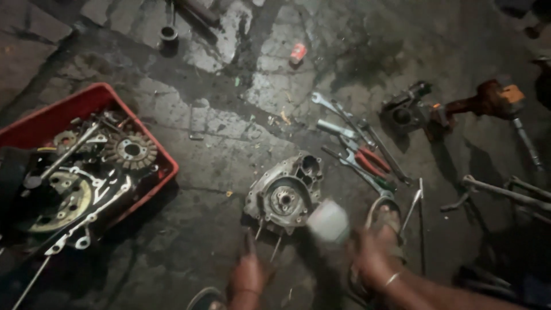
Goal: Cleaning and scraping the gasket surface of a motorcycle engine crankcase on a workshop floor.
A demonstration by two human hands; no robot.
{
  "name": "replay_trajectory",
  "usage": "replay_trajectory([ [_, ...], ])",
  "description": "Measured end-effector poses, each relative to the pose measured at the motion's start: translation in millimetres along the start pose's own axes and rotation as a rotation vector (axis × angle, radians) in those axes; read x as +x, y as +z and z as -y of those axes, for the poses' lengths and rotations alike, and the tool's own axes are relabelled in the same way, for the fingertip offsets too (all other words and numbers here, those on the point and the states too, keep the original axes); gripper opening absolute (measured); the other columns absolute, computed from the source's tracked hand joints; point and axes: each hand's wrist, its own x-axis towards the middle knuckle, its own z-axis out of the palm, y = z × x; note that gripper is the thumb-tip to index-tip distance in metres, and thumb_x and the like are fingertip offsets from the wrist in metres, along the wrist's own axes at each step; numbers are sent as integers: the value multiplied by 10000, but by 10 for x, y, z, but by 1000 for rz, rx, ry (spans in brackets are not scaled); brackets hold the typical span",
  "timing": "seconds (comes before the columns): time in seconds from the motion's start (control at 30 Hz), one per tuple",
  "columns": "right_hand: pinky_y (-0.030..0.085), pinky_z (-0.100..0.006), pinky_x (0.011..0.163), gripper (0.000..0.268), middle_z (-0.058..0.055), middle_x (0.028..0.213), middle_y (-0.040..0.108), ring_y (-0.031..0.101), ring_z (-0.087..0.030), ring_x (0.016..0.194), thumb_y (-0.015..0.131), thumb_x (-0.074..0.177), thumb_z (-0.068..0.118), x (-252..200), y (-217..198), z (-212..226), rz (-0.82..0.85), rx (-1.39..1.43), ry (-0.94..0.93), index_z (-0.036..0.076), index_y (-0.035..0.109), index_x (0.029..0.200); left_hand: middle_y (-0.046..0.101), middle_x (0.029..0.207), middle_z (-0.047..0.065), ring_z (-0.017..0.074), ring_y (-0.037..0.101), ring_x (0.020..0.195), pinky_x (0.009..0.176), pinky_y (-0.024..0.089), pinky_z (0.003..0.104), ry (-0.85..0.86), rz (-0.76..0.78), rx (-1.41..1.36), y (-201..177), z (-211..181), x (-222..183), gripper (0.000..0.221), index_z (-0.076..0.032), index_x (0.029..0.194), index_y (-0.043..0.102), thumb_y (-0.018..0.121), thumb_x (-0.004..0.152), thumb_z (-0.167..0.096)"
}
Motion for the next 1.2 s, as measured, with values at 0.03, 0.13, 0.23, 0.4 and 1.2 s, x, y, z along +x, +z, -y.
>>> replay_trajectory([
  [0.03,551,-409,855,251,-123,1049,755,706,-287,972,549,984,222,194,799,-639,80,397,27,100,693,1150,749,931,182,417,734,813,705,596,531,17,-60,9,108,19,3,707,-188,1510,389,657,863,-283],
  [0.13,552,-405,851,335,-139,1053,744,699,-289,967,581,915,235,-439,742,430,72,492,-39,67,668,1190,745,905,195,425,726,802,688,591,536,20,-23,-25,-215,-301,-277,943,-172,1618,179,662,850,-432],
  [0.23,541,-415,901,458,-148,1110,736,689,-300,1032,684,868,314,-1106,460,931,13,221,-65,101,633,1270,745,897,197,422,727,807,703,598,520,32,20,-70,-316,-447,-426,1174,-120,1635,106,739,779,-617],
  [0.4,516,-434,999,582,-189,1287,712,691,-333,1180,678,901,407,-1114,819,937,48,883,4,90,581,1379,742,925,185,394,746,853,731,617,484,-8,-39,6,203,-283,-303,1046,-89,1529,365,748,755,-679],
  [1.2,555,-550,880,836,-285,1069,706,703,-486,975,573,935,312,-1211,-32,2347,202,250,-28,350,101,1625,725,949,167,241,645,817,706,519,357,-215,-189,-1112,1260,156,494,341,-44,998,723,567,903,-332],
])
